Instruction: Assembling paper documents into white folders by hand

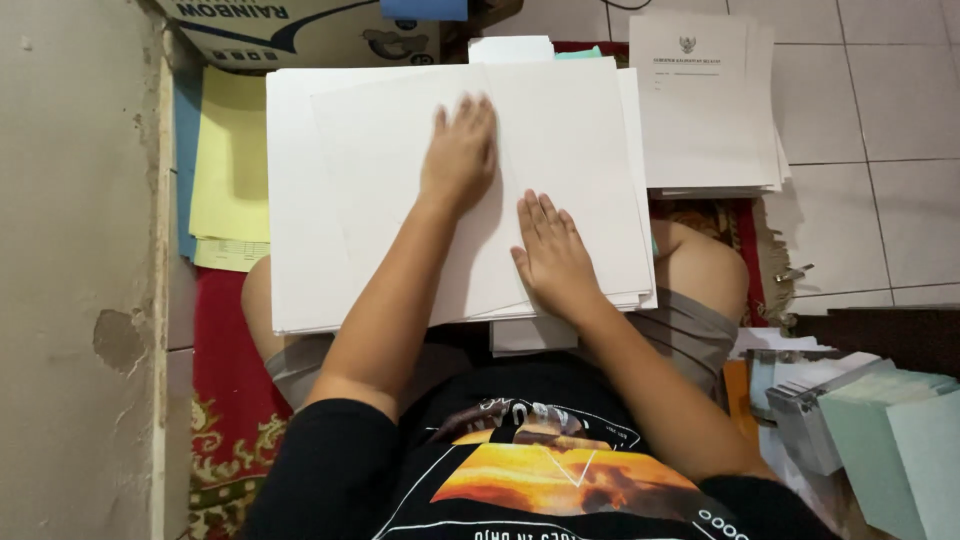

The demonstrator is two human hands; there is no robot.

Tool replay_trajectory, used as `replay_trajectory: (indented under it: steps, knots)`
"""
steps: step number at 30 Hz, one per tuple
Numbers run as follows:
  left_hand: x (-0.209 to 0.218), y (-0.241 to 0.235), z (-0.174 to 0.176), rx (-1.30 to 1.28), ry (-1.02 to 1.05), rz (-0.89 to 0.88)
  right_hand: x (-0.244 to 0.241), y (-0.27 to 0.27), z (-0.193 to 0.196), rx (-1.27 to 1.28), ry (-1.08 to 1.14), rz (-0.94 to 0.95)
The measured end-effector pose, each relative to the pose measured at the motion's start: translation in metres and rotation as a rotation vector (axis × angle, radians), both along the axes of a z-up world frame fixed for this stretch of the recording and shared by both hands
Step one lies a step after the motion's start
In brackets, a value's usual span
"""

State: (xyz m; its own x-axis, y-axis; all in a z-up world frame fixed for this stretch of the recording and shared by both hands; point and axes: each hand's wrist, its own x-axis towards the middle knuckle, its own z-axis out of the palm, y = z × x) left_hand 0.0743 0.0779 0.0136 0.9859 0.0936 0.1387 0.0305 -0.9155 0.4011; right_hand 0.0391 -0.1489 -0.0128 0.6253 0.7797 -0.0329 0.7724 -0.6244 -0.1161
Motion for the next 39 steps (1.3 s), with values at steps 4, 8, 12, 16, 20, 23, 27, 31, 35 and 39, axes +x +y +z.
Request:
replay_trajectory:
  steps: [4, 8, 12, 16, 20, 23, 27, 31, 35, 39]
  knots:
    - [-0.046, -0.046, -0.029, 0.131, -0.163, -0.075, -0.007, -0.009, -0.001, -0.004, 0.065, -0.023]
    - [-0.081, -0.073, -0.015, 0.081, -0.097, -0.036, -0.007, -0.006, -0.002, 0.007, 0.007, -0.017]
    - [-0.061, -0.067, 0.005, 0.046, 0.134, 0.034, -0.009, -0.003, 0.008, -0.005, 0.021, -0.021]
    - [0.014, -0.032, -0.022, 0.061, 0.081, 0.079, -0.009, -0.003, 0.012, 0.028, 0.060, -0.041]
    - [0.078, 0.007, -0.034, 0.180, -0.043, 0.207, -0.012, -0.003, 0.018, 0.033, 0.069, -0.043]
    - [0.101, 0.024, -0.038, 0.181, -0.080, 0.258, -0.010, -0.003, 0.019, 0.030, 0.058, -0.041]
    - [0.086, 0.020, -0.028, 0.144, -0.042, 0.274, -0.010, -0.002, 0.019, 0.060, -0.003, -0.018]
    - [0.031, -0.013, -0.011, 0.161, -0.026, 0.250, -0.008, -0.003, 0.018, 0.074, -0.037, 0.006]
    - [-0.034, -0.044, -0.005, 0.068, 0.095, 0.130, -0.003, 0.000, 0.004, 0.171, -0.072, -0.004]
    - [-0.072, -0.047, -0.038, -0.171, -0.267, 0.184, -0.010, 0.006, 0.010, 0.202, 0.114, -0.151]
